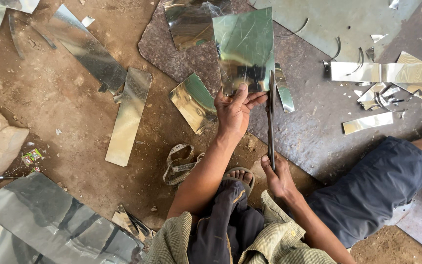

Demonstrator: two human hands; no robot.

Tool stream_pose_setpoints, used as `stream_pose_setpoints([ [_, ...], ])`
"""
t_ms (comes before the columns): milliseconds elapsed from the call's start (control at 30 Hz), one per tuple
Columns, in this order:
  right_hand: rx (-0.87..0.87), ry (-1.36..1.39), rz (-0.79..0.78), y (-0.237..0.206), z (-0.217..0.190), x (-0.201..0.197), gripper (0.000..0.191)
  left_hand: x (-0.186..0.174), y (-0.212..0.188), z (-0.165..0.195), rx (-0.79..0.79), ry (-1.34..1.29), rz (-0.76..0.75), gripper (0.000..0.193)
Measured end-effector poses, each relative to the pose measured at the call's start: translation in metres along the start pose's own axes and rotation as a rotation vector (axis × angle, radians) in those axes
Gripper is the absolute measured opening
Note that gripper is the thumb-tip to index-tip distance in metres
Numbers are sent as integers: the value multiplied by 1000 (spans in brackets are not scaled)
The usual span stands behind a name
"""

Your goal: The person uses shears to cut and trim small rectangular mirror pieces one at a time. They repeatedly pick up a mirror, shear off edges or corners, and place the trimmed piece on the floor among other cut pieces.

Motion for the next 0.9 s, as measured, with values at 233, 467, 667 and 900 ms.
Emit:
stream_pose_setpoints([
  [233, -12, 252, -92, -1, -17, -9, 38, 0, -8, -2, -5, 51, 29, 8],
  [467, 58, -94, -4, 5, 15, -9, 50, -10, -9, -3, 83, 244, 71, 10],
  [667, -342, -256, -5, 5, 48, -58, 55, -14, -6, 4, 92, 362, 194, 20],
  [900, 479, 229, -353, 8, 98, -29, 55, -15, 4, 26, -118, 37, -77, 30],
])
Point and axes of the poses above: each hand's wrist, its own y-axis towards the middle knuckle, its own x-axis out of the palm, z = x × y, the point moved 4 cm from there along y, towards the middle knuckle, and after that the axes turned 3 degrees about y, right-handed, at the moved point
